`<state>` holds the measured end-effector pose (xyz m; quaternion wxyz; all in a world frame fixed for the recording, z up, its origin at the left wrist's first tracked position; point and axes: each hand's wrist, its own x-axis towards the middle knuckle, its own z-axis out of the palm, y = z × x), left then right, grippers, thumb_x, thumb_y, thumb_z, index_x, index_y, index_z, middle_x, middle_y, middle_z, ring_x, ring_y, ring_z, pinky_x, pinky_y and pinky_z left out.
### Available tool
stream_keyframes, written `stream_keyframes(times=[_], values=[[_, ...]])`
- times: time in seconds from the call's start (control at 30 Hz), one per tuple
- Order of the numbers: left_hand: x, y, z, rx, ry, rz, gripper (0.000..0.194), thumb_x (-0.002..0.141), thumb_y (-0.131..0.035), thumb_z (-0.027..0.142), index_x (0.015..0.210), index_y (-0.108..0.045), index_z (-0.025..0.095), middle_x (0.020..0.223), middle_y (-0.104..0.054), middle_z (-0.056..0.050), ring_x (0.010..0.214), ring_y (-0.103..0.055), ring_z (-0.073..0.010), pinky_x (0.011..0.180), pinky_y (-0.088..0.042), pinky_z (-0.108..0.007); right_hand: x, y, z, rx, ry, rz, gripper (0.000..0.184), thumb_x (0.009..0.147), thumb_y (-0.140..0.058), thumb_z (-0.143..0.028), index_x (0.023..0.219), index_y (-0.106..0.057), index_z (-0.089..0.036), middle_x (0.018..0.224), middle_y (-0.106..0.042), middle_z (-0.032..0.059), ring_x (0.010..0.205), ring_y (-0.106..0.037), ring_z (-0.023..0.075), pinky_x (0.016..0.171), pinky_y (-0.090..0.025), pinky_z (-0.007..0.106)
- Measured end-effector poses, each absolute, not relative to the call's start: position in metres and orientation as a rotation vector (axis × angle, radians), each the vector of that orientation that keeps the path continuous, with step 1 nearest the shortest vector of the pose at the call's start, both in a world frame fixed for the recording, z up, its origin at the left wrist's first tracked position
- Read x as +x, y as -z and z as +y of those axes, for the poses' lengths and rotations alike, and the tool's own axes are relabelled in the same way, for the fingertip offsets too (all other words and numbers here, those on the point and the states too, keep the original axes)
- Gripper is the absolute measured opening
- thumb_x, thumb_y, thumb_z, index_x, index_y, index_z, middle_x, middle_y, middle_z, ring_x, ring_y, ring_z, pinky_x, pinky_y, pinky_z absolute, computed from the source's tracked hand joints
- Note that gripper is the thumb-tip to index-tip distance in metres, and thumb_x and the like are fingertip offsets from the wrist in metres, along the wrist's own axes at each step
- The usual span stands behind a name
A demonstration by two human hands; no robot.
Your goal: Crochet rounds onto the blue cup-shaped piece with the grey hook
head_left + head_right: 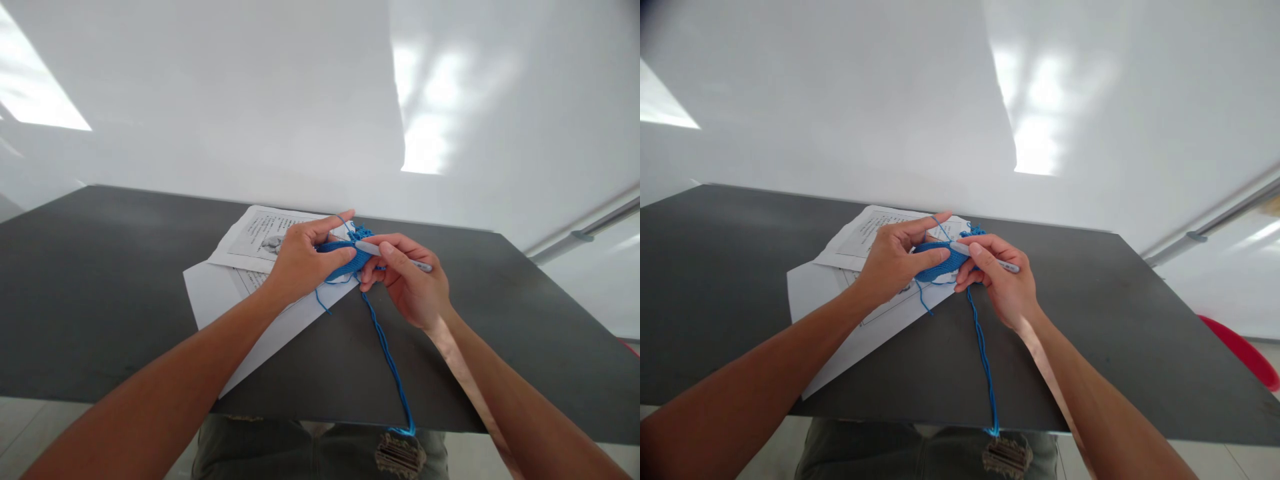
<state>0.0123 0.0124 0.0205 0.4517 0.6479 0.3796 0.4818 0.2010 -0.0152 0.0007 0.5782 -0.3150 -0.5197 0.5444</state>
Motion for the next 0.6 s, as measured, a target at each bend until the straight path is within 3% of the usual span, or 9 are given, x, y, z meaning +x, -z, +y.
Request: stream_keyframes(times=[0.13,0.27,0.37,0.43,0.6], values=[[0.014,-0.018,0.011,1.529,-1.160,0.848,0.083,0.075,-0.079,0.021,0.156,-0.058,0.020,0.077,-0.071,0.001,0.066,-0.058,-0.0121,0.068,-0.050,-0.027,0.202,-0.001,-0.014,-0.705,-1.298,-1.201,0.026,0.090,-0.081,-0.041,0.100,-0.080,-0.017,0.063,-0.072,0.0034,0.057,-0.069,0.0155,0.054,-0.063,0.027],[0.015,-0.018,0.012,1.490,-1.205,0.901,0.075,0.077,-0.080,0.025,0.150,-0.065,0.019,0.077,-0.072,0.000,0.061,-0.054,-0.0103,0.061,-0.046,-0.025,0.201,0.002,-0.014,-0.735,-1.205,-1.234,0.024,0.092,-0.080,-0.041,0.102,-0.081,-0.019,0.066,-0.070,0.0022,0.061,-0.070,0.0152,0.056,-0.065,0.028],[0.016,-0.018,0.012,1.455,-1.256,0.963,0.070,0.078,-0.081,0.026,0.146,-0.068,0.016,0.077,-0.074,-0.001,0.060,-0.054,-0.0097,0.059,-0.044,-0.024,0.198,0.007,-0.016,-0.796,-0.974,-1.303,0.021,0.092,-0.080,-0.038,0.104,-0.083,-0.021,0.099,-0.074,0.0056,0.070,-0.072,0.0139,0.060,-0.069,0.031],[0.017,-0.017,0.013,1.435,-1.282,0.993,0.069,0.078,-0.081,0.027,0.145,-0.069,0.016,0.079,-0.076,-0.002,0.061,-0.056,-0.0102,0.059,-0.045,-0.024,0.195,0.010,-0.018,-0.807,-0.796,-1.392,0.018,0.094,-0.078,-0.034,0.106,-0.083,-0.023,0.117,-0.068,0.0065,0.071,-0.072,0.0120,0.062,-0.070,0.032],[0.020,-0.014,0.015,1.281,-1.349,0.948,0.069,0.072,-0.084,0.023,0.139,-0.072,0.013,0.087,-0.080,-0.004,0.068,-0.064,-0.0123,0.063,-0.050,-0.024,0.193,0.013,-0.019,-0.801,-0.441,-1.650,0.020,0.101,-0.067,-0.019,0.118,-0.079,-0.022,0.095,-0.068,0.0028,0.067,-0.070,0.0102,0.061,-0.063,0.026]])
